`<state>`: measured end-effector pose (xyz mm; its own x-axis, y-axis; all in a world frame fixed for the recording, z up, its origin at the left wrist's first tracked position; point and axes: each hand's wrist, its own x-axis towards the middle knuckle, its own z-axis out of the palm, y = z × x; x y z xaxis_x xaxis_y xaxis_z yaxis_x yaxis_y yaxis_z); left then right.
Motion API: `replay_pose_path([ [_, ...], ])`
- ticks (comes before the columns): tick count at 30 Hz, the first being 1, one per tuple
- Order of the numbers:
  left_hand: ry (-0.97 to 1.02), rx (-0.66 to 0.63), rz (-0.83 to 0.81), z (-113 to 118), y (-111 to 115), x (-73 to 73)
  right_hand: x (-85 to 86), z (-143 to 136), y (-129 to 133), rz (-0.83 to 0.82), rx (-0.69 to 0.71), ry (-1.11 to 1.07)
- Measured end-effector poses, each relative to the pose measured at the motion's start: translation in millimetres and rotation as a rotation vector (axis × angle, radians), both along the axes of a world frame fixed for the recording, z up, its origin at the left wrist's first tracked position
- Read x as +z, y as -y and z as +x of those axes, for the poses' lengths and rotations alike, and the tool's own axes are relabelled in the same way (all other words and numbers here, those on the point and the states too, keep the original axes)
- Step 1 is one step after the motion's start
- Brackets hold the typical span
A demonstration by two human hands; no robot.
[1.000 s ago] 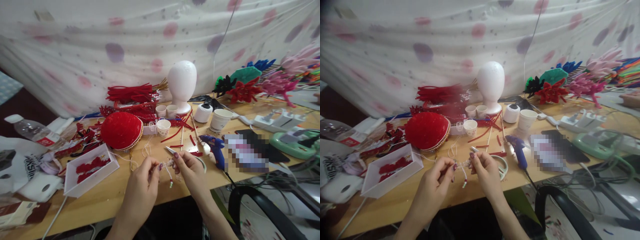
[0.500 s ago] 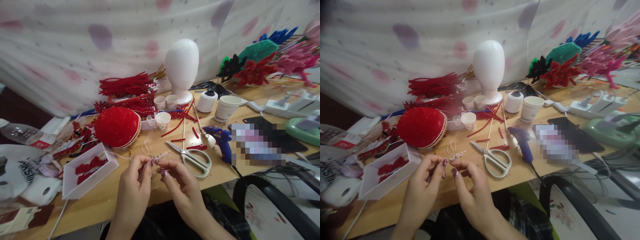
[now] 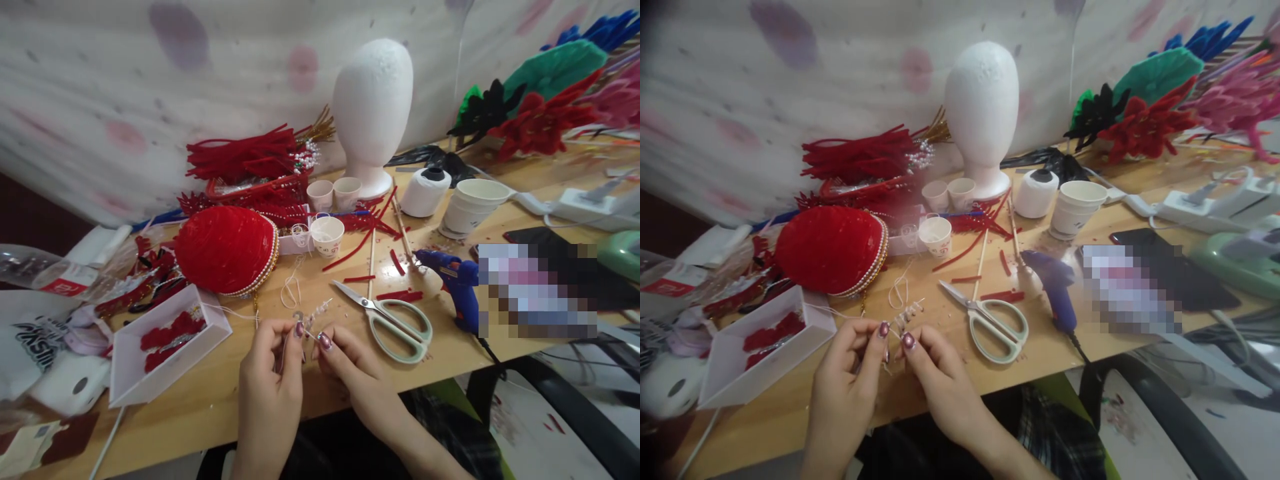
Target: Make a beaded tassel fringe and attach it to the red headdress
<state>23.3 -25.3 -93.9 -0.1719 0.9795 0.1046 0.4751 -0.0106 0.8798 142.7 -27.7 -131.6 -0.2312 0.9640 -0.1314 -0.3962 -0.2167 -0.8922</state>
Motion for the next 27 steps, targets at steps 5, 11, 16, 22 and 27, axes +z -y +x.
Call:
replay_pose_path([
  [5,-0.164,0.001,0.124,6,11,-15.7,2.2,0,-8,-0.040,-0.061,0.044],
  [11,-0.399,-0.209,0.383,-2,17,-25.1,-2.4,1,-8,-0.063,-0.021,0.078],
  [16,-0.352,-0.142,0.384,-9,19,-16.8,-3.2,3,-7,0.081,-0.022,0.204],
  [22,-0.204,-0.178,0.433,-14,23,-12.9,1.8,4,-4,0.119,-0.006,0.285],
  [27,-0.150,-0.244,0.508,-8,31,-27.5,1.9,1,-2,0.017,-0.011,0.202],
])
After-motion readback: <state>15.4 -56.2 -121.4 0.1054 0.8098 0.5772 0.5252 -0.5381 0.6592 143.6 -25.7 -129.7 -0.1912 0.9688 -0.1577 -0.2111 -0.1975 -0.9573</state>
